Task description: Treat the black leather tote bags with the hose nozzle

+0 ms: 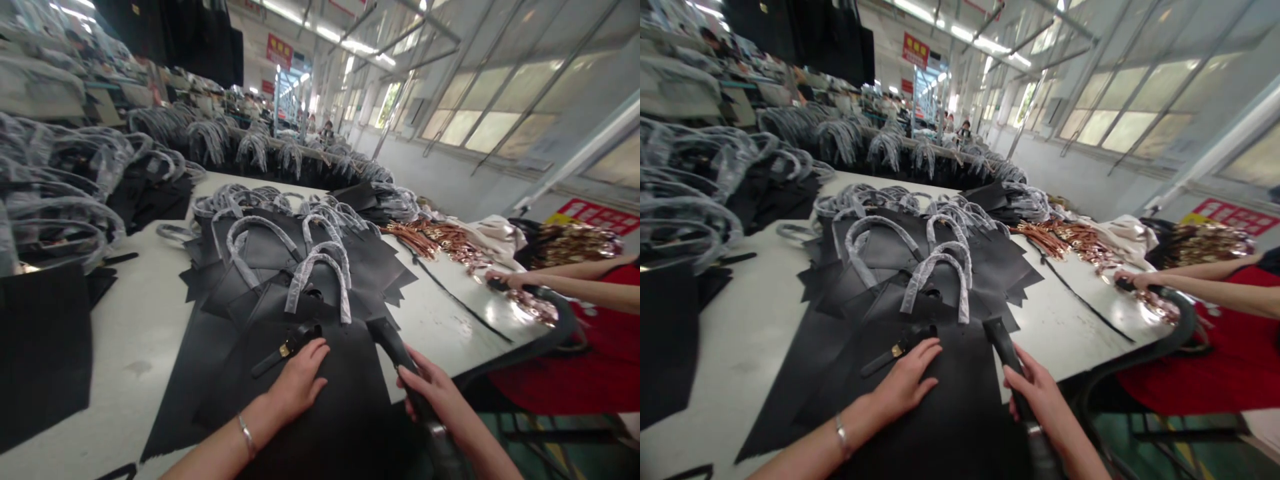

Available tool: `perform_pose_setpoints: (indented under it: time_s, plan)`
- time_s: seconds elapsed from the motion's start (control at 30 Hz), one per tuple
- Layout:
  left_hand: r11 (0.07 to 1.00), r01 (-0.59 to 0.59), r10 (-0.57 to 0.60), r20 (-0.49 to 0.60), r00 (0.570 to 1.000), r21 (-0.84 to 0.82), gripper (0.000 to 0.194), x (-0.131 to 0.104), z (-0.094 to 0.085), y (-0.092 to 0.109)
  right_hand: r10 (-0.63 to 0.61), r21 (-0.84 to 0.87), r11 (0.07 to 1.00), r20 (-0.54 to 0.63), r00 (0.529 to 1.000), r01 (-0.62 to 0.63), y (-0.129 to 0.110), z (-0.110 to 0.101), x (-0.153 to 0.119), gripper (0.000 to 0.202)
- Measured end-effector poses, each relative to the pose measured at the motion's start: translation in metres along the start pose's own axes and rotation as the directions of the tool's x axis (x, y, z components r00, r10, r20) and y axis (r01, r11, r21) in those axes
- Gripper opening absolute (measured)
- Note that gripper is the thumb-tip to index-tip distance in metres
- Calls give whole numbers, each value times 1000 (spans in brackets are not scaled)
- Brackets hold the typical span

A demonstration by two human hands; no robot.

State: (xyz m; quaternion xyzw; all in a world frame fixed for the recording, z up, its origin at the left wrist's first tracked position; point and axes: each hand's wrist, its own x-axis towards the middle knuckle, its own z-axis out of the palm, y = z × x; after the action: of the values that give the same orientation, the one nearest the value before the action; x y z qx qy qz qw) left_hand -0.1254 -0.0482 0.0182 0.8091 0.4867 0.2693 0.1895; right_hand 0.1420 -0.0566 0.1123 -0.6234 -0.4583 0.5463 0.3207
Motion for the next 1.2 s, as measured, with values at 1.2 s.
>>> perform_pose_setpoints:
  time_s: [1.2]
  plan:
    - [950,-20,59,-116,991,313,17,-43,-8,0,-36,-56,997,183,982,47,-38,80,16,81]
